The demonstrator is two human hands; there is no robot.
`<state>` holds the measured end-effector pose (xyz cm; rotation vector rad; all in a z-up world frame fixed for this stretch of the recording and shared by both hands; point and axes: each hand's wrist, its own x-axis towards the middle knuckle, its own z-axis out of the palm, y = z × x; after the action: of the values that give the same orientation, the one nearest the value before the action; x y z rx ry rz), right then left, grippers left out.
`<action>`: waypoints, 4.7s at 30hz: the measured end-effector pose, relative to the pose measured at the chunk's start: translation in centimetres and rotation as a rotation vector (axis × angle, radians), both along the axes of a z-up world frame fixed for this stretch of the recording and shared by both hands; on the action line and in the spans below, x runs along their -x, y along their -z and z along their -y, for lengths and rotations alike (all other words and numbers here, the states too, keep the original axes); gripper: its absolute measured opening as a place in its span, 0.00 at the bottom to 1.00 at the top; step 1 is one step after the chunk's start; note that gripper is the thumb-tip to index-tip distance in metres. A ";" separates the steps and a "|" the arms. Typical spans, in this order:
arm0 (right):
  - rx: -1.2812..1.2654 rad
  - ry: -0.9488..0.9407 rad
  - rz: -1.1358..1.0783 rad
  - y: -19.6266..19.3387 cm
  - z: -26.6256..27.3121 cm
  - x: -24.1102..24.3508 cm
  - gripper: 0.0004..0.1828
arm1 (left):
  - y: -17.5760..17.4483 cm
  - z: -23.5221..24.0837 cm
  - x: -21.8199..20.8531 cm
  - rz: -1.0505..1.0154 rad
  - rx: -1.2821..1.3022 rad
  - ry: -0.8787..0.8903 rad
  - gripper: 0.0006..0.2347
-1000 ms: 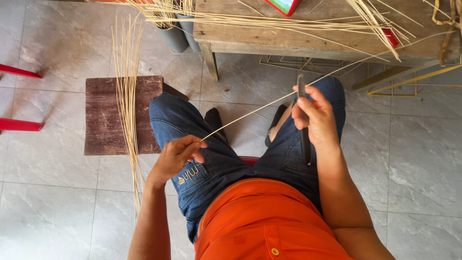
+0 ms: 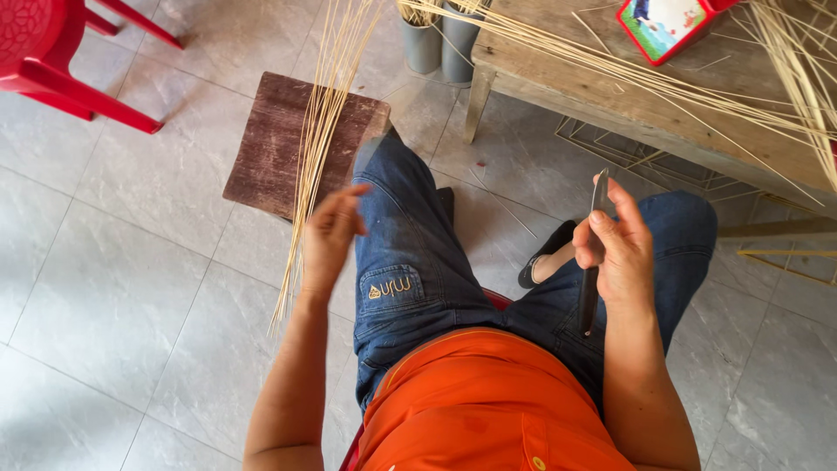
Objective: The person sits and repeatedly picks up thin wooden sticks from a pile on a wooden table. Using a small knife, the person sharpens one end of each stick by scraping along its length. The sharpened sticks are placed on a small wooden stool to the left. The process is repeated for multiple sticks.
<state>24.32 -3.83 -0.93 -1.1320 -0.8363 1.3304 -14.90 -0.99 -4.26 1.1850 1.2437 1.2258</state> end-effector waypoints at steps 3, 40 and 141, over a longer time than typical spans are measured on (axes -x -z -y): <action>0.059 -0.026 0.013 1.0 0.0 0.5 0.23 | 1.9 -1.0 5.1 -0.242 0.068 -0.363 0.12; 0.339 0.091 -0.315 12.3 -3.9 -5.5 0.16 | 3.3 -15.0 -6.7 -0.948 -0.456 -0.132 0.10; -0.134 0.474 0.080 3.2 2.4 -13.1 0.13 | -8.4 0.6 -5.9 -0.611 -0.046 0.341 0.06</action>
<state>37.46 -6.25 -4.16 -1.1919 -0.6496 0.8305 -8.98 -1.60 4.17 1.8024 1.3672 0.6564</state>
